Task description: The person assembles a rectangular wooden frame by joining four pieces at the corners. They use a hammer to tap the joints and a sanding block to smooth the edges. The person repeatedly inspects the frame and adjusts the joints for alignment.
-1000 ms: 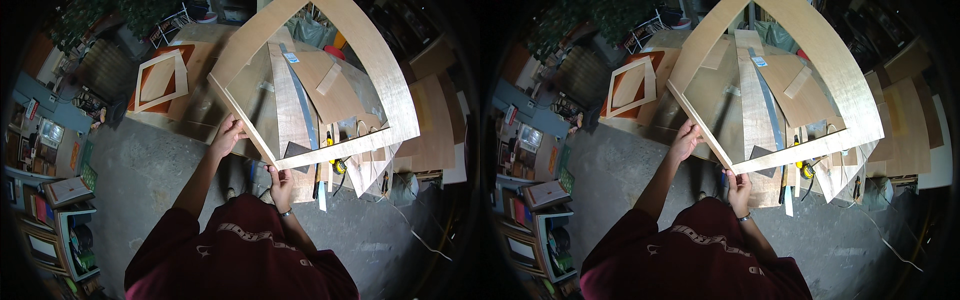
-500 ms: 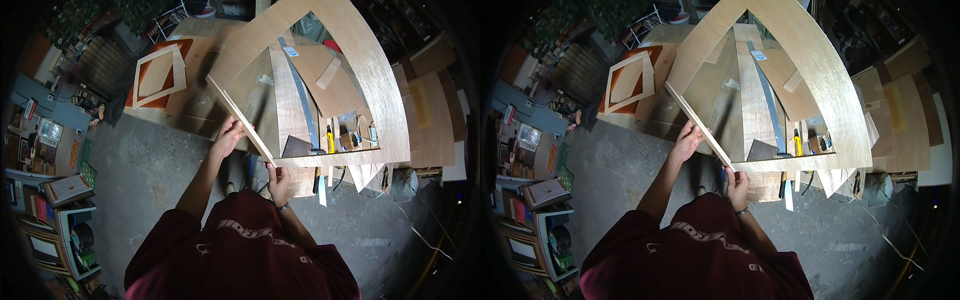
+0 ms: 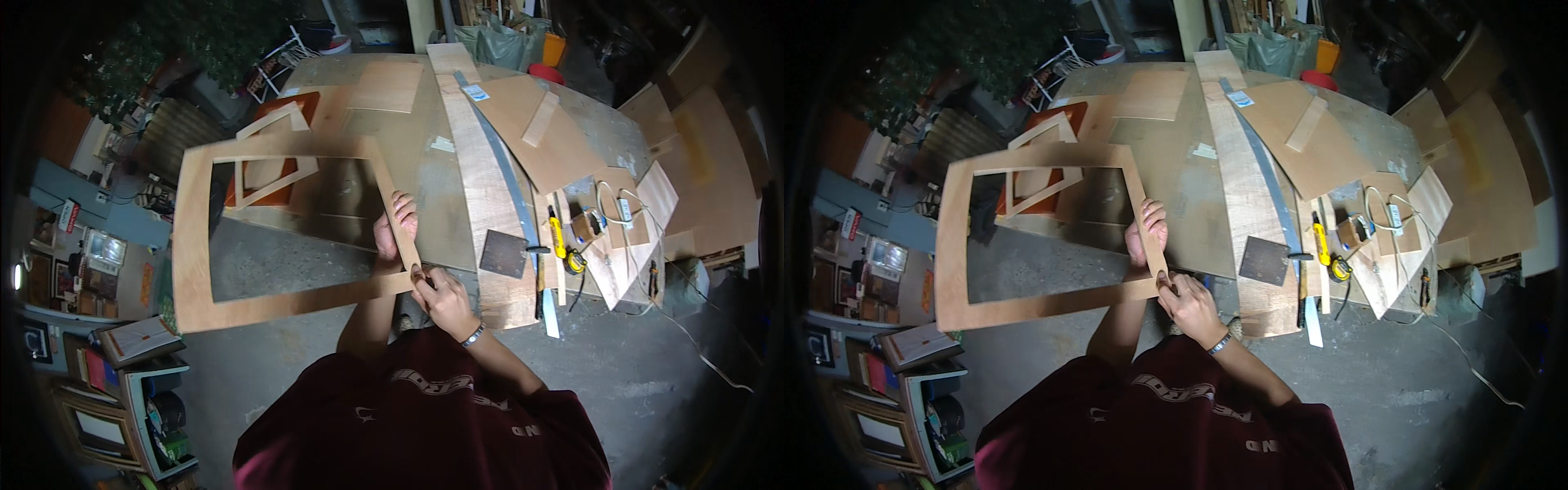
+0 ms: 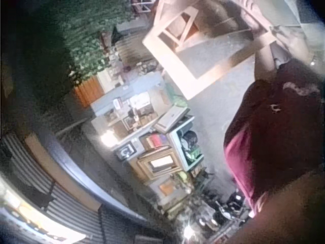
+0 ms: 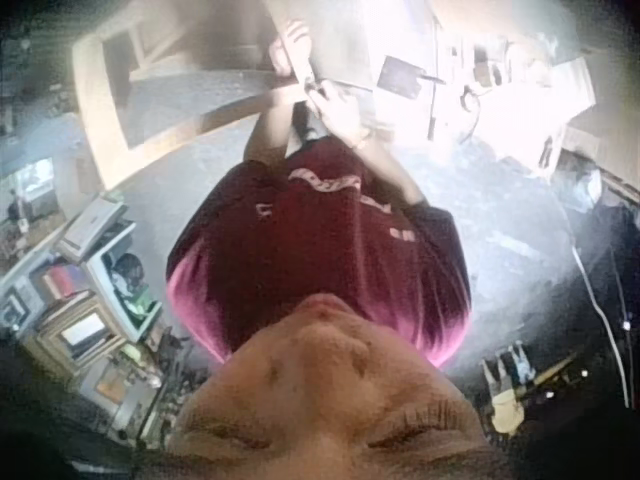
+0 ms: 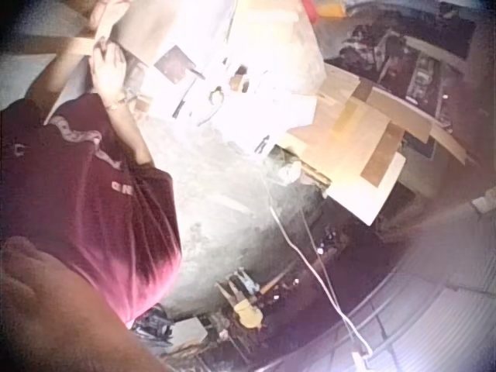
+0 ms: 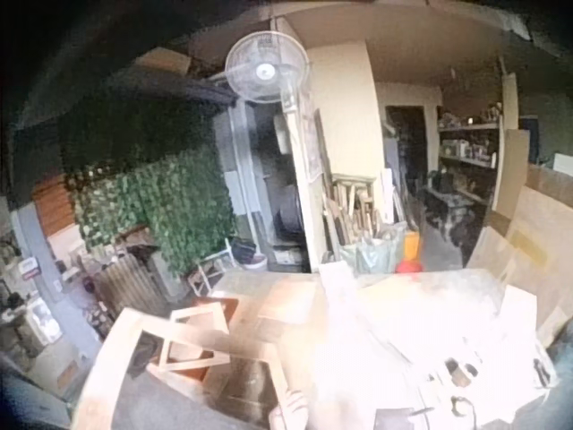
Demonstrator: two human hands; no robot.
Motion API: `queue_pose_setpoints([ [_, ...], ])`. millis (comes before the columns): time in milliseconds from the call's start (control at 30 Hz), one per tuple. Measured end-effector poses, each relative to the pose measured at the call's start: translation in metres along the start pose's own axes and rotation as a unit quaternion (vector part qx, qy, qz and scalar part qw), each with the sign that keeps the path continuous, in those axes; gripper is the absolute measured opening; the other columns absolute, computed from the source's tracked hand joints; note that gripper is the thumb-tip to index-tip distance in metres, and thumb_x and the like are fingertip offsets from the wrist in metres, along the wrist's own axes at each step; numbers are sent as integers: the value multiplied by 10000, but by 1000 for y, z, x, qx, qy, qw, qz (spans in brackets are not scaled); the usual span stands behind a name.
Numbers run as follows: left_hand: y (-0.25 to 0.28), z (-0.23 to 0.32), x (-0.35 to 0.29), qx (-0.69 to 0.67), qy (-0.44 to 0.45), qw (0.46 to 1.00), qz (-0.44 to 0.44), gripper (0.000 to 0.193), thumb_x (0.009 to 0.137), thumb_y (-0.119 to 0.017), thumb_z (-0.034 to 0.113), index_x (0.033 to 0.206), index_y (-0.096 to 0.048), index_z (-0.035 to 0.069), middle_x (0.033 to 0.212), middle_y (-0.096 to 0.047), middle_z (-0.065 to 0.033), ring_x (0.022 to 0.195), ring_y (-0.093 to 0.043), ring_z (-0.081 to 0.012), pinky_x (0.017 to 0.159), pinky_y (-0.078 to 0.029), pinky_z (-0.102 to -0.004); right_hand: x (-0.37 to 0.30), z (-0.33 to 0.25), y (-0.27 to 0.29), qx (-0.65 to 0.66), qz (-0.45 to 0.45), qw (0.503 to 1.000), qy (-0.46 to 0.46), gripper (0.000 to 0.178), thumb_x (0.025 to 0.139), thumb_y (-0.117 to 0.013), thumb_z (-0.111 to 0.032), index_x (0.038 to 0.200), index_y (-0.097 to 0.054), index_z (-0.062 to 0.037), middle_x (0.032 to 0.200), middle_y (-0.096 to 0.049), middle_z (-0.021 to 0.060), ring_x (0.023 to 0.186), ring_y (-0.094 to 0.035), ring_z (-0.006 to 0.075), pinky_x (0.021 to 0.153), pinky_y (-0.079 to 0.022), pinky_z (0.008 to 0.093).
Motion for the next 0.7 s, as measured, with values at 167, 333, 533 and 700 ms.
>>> queue_pose_setpoints([
  [167,-26,10,2,-20,-9,998,-52,141,933,-466,-23,1052,-446,50,897,-426,-45,744,-451,-147,655,-429,-285,10,-17,3,-6,-20,1000,19,416,791,-745,-120,1181,-654,-9,979,-602,136,851,-649,295,720,-560,392],
  [333,-28,18,-10,48,-31,998,-25,81,981,-482,44,1055,-453,59,895,-433,-30,743,-450,-128,650,-437,-264,7,-23,0,9,-20,999,42,390,813,-727,-112,1161,-642,40,1049,-628,167,863,-658,299,765,-564,387],
  [533,-28,24,-22,105,-53,993,2,47,1014,-490,80,1044,-459,62,898,-442,-24,743,-462,-119,640,-449,-247,-1,-21,-10,43,-37,998,25,343,836,-715,-114,1135,-651,42,1042,-640,167,868,-669,310,774,-561,394],
  [700,-26,25,-24,115,-43,992,-1,47,1034,-490,138,1037,-475,94,887,-426,3,753,-444,-105,665,-429,-241,1,-20,-7,54,-41,997,26,346,837,-714,-115,1135,-648,48,1038,-636,170,865,-667,312,769,-561,395],
])
Point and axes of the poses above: each hand's wrist, its own x-axis towards the middle knuckle, its own y-axis out of the back of the hand, z = x × y, the point moved 8 cm from there along x, towards the middle knuckle
